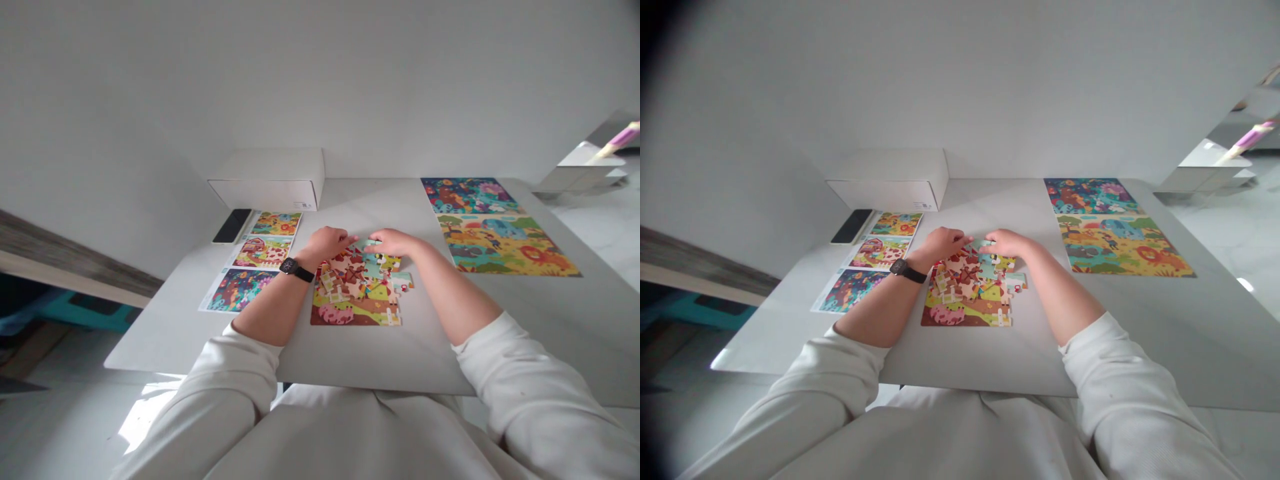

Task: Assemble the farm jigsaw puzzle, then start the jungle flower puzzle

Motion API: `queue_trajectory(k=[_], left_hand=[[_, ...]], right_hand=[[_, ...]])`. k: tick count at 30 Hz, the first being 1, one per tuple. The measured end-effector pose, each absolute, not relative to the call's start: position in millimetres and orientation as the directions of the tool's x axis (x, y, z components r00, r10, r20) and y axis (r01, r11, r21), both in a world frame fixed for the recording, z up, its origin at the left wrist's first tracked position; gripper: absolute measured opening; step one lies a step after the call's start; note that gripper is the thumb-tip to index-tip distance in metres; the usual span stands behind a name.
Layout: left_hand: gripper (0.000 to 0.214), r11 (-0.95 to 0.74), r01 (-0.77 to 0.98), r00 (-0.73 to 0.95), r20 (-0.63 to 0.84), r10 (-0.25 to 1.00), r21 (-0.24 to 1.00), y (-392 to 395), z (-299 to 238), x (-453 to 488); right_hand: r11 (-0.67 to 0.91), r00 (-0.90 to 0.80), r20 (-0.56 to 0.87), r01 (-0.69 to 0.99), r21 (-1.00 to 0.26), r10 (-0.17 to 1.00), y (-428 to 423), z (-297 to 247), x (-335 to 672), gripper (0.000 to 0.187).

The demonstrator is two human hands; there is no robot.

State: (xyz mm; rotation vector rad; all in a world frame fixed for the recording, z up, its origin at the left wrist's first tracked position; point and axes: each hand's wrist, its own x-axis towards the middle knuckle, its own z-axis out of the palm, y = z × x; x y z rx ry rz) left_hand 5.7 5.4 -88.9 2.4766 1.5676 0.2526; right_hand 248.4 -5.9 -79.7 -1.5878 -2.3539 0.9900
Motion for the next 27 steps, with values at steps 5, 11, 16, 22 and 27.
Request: queue_trajectory(k=[5,11,16,22,27], left_hand=[[0.041,-0.47,0.812,0.447,0.151,0.882,0.345,4.5,-80.2,-4.3],[0.051,-0.359,0.711,0.258,0.251,0.933,0.605,-2.1,-53.4,-6.3],[0.046,-0.484,0.704,0.54,0.05,0.84,0.52,-9.4,-53.1,0.5],[0.023,-0.534,0.78,0.564,0.001,0.826,0.326,-16.8,-50.6,-4.3],[0.044,-0.681,0.651,0.695,0.097,0.712,0.336,-50.4,-43.6,-19.9]], right_hand=[[0.215,-0.434,-0.175,0.709,-0.672,0.884,-6.6,-76.4,261.1,0.053],[0.218,-0.385,-0.038,0.599,-0.771,0.922,-8.8,-64.6,272.6,0.06],[0.25,-0.444,-0.103,0.665,-0.704,0.89,-13.3,-69.2,263.0,0.049],[0.293,-0.413,-0.129,0.802,-0.521,0.901,-27.2,-73.1,255.6,0.02],[0.471,-0.481,0.087,0.781,-0.41,0.873,-66.8,-67.9,258.4,0.028]])
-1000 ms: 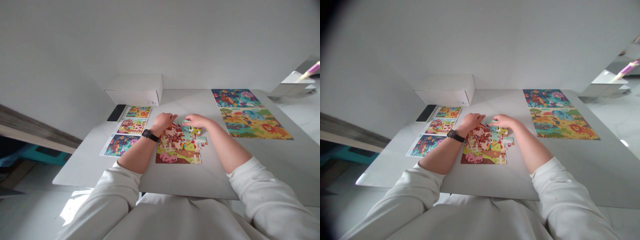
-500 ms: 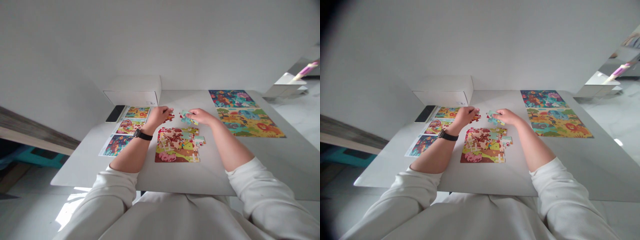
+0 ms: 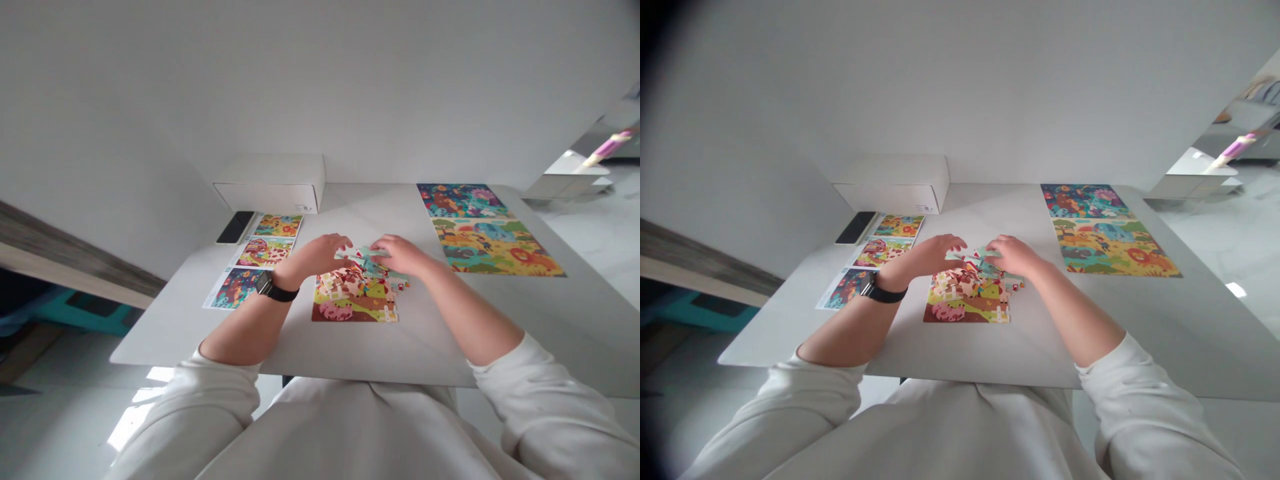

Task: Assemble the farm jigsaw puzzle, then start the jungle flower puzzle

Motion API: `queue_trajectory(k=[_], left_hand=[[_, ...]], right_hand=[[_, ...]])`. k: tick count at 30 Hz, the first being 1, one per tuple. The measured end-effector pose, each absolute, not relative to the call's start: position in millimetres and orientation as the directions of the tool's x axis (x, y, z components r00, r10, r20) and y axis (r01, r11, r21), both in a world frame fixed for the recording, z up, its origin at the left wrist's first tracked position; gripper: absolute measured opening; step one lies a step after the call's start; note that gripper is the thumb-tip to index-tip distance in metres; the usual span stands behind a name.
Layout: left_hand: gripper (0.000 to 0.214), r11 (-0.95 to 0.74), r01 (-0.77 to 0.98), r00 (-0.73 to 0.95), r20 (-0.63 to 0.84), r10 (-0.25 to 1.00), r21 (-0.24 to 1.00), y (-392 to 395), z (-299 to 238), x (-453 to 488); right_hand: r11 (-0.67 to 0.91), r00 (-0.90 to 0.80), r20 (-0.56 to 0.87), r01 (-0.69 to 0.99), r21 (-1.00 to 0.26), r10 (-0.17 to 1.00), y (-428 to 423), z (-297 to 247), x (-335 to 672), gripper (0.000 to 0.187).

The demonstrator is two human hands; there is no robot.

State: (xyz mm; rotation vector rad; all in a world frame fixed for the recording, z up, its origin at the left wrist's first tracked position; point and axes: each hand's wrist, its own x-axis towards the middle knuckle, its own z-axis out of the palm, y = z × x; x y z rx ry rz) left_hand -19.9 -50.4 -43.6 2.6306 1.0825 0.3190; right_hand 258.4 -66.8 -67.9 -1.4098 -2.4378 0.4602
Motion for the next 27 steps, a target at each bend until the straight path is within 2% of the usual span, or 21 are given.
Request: queue_trajectory(k=[3,9,11,15,19,23,27], left_hand=[[0.052,-0.751,0.605,0.752,0.119,0.648,0.266,-87.9,-52.3,-32.5],[0.08,-0.872,0.475,0.85,0.194,0.489,0.116,-144.0,-88.6,-50.8],[0.077,-0.883,0.462,0.858,0.209,0.469,0.083,-146.1,-96.8,-51.4],[0.055,-0.901,0.431,0.862,0.273,0.426,0.045,-139.2,-103.7,-45.3],[0.037,-0.913,0.409,0.865,0.317,0.389,0.006,-132.1,-104.2,-36.5],[0.03,-0.866,0.501,0.83,0.291,0.476,-0.014,-121.7,-100.2,-31.1],[0.028,-0.82,0.572,0.782,0.298,0.547,0.006,-112.6,-96.9,-31.0]], right_hand=[[0.576,-0.554,0.182,0.715,-0.397,0.813,-108.9,-72.7,256.7,0.036],[0.694,-0.681,0.152,0.674,-0.253,0.716,-168.1,-100.5,250.4,0.071],[0.716,-0.693,0.183,0.663,-0.22,0.698,-169.9,-106.8,249.5,0.069],[0.729,-0.687,0.251,0.663,-0.168,0.682,-163.3,-111.4,249.9,0.054],[0.718,-0.656,0.305,0.672,-0.182,0.691,-158.1,-112.2,252.0,0.039],[0.663,-0.591,0.316,0.717,-0.216,0.742,-154.2,-111.8,254.3,0.032],[0.64,-0.581,0.302,0.753,-0.153,0.756,-151.3,-112.3,255.2,0.035]])
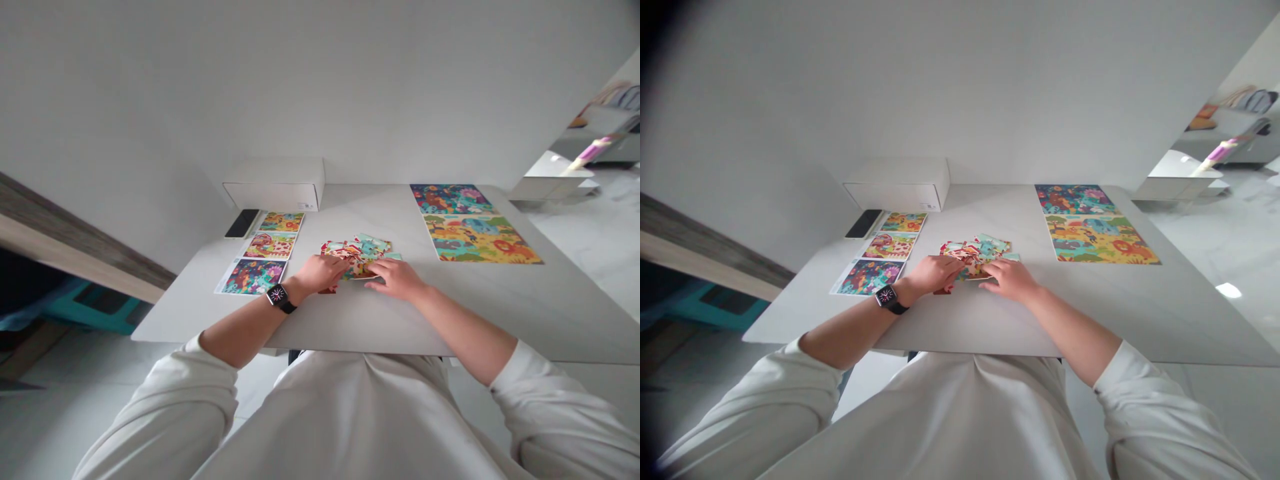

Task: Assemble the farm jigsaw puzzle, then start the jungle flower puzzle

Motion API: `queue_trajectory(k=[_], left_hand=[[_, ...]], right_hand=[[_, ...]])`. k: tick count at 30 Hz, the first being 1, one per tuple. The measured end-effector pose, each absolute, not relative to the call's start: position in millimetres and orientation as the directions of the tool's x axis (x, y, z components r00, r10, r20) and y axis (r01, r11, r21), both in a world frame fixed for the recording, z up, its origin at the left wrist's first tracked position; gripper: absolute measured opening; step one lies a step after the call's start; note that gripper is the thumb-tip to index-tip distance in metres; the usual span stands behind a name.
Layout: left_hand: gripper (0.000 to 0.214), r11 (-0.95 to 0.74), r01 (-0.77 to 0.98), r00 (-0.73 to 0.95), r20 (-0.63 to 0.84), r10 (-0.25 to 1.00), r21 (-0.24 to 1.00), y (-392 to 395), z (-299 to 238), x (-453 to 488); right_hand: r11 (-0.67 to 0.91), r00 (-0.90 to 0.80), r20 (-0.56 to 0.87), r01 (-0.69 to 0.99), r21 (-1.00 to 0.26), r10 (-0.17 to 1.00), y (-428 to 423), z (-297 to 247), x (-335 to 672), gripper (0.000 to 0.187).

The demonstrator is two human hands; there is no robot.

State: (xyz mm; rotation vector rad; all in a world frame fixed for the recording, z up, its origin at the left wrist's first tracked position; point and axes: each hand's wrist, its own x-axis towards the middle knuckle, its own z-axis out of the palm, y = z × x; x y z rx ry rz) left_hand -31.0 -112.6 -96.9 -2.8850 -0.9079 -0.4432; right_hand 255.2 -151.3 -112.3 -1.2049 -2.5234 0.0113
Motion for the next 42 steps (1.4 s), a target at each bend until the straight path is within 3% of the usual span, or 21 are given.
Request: queue_trajectory(k=[3,7,15,19,22,25,28,33,36,39,42], left_hand=[[0.029,-0.85,0.526,0.792,0.348,0.502,0.029,-111.9,-100.1,-34.4],[0.022,-0.874,0.479,0.77,0.439,0.464,0.085,-114.6,-103.7,-40.0],[0.034,-0.764,0.597,0.582,0.523,0.623,0.246,-109.0,-82.5,-23.3],[0.039,-0.761,0.606,0.633,0.439,0.638,0.233,-109.5,-85.6,-12.4],[0.047,-0.72,0.654,0.61,0.4,0.684,0.233,-109.2,-91.9,-18.5],[0.058,-0.58,0.767,0.482,0.35,0.803,0.273,-99.2,-97.3,-34.1],[0.068,-0.45,0.836,0.395,0.224,0.891,0.314,-80.6,-99.9,-47.7],[0.036,-0.391,0.827,0.385,0.1,0.917,0.404,-46.2,-92.4,-50.1],[0.028,-0.263,0.81,0.317,-0.015,0.948,0.525,-28.3,-83.0,-46.1],[0.03,-0.046,0.653,0.265,-0.17,0.949,0.756,-16.9,-74.5,-45.7],[0.043,0.201,0.293,0.323,-0.295,0.899,0.935,-15.8,-69.6,-50.9]], right_hand=[[0.665,-0.623,0.269,0.741,-0.099,0.734,-149.3,-112.5,256.3,0.024],[0.668,-0.615,0.304,0.736,-0.11,0.728,-148.1,-111.1,260.5,0.023],[0.594,-0.45,0.466,0.773,-0.223,0.762,-148.9,-109.1,264.2,0.031],[0.545,-0.327,0.548,0.783,-0.3,0.77,-144.4,-104.0,263.4,0.036],[0.462,-0.252,0.548,0.839,-0.287,0.798,-138.6,-104.2,263.0,0.042],[0.436,-0.314,0.446,0.877,-0.203,0.838,-134.9,-110.5,260.9,0.044],[0.511,-0.427,0.372,0.845,-0.16,0.824,-135.3,-117.9,256.6,0.051],[0.556,-0.486,0.318,0.811,-0.182,0.814,-139.3,-124.7,248.5,0.055],[0.545,-0.48,0.3,0.816,-0.192,0.824,-140.2,-126.8,246.0,0.054],[0.531,-0.471,0.281,0.823,-0.2,0.836,-140.1,-127.0,245.6,0.054],[0.528,-0.473,0.267,0.825,-0.202,0.84,-140.3,-125.8,245.7,0.054]])
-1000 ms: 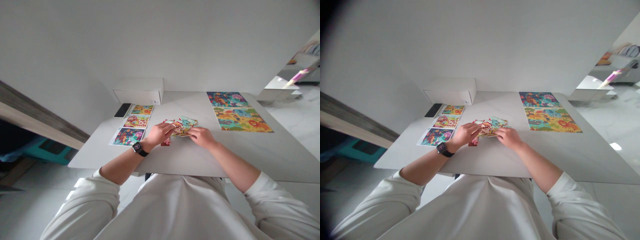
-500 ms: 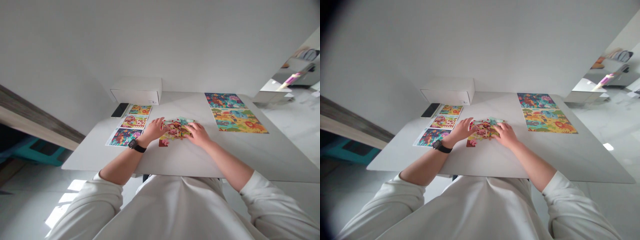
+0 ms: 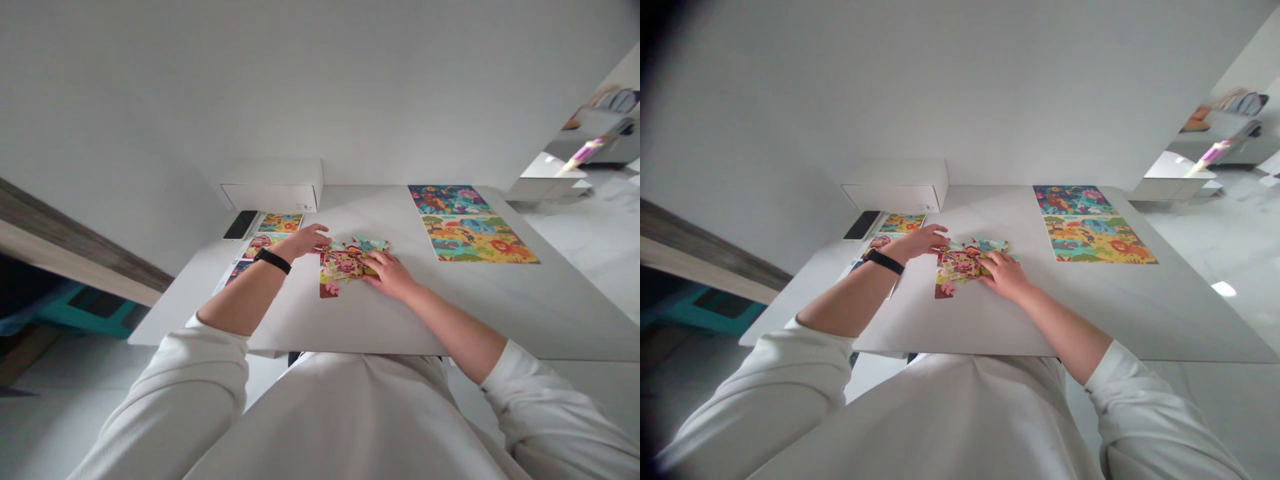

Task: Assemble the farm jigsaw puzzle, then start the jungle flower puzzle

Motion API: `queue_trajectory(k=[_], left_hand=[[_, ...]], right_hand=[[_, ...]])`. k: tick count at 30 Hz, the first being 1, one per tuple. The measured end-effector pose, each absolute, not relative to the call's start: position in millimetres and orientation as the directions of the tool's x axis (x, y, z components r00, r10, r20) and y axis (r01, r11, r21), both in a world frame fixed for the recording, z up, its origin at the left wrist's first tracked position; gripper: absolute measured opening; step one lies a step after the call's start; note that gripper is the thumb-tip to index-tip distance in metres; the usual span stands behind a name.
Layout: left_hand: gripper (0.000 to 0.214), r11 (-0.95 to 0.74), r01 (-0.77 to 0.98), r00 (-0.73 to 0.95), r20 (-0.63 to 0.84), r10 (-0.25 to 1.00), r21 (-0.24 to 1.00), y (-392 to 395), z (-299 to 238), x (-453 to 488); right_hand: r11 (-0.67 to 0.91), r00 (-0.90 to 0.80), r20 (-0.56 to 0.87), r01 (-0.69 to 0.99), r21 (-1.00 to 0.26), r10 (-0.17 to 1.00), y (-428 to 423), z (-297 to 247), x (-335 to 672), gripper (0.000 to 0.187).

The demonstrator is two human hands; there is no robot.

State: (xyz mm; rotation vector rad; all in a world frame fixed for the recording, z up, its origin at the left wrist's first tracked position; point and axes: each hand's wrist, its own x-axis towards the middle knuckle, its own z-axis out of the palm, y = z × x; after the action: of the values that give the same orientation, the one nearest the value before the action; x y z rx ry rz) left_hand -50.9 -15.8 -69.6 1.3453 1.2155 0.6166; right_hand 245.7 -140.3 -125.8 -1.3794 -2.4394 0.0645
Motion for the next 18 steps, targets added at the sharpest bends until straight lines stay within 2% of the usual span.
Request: queue_trajectory(k=[1,3,7,13,18], left_hand=[[0.046,0.261,0.202,0.342,-0.317,0.884,0.944,-17.5,-69.1,-53.2],[0.045,0.306,0.149,0.36,-0.339,0.869,0.94,-22.7,-70.0,-57.3],[0.034,0.262,0.25,0.353,-0.34,0.872,0.932,-34.8,-78.5,-57.9],[0.033,0.19,0.379,0.242,-0.295,0.924,0.906,-42.0,-83.5,-44.9],[0.038,0.153,0.196,0.131,-0.181,0.975,0.969,-31.9,-68.7,-30.0]], right_hand=[[0.532,-0.476,0.267,0.822,-0.203,0.838,-140.5,-125.4,245.7,0.054],[0.544,-0.486,0.274,0.814,-0.204,0.83,-140.5,-125.0,245.8,0.053],[0.561,-0.496,0.293,0.802,-0.206,0.817,-139.6,-125.4,245.9,0.052],[0.549,-0.495,0.263,0.811,-0.202,0.828,-140.8,-124.2,245.7,0.054],[0.491,-0.437,0.259,0.847,-0.204,0.861,-142.9,-122.0,249.7,0.053]])
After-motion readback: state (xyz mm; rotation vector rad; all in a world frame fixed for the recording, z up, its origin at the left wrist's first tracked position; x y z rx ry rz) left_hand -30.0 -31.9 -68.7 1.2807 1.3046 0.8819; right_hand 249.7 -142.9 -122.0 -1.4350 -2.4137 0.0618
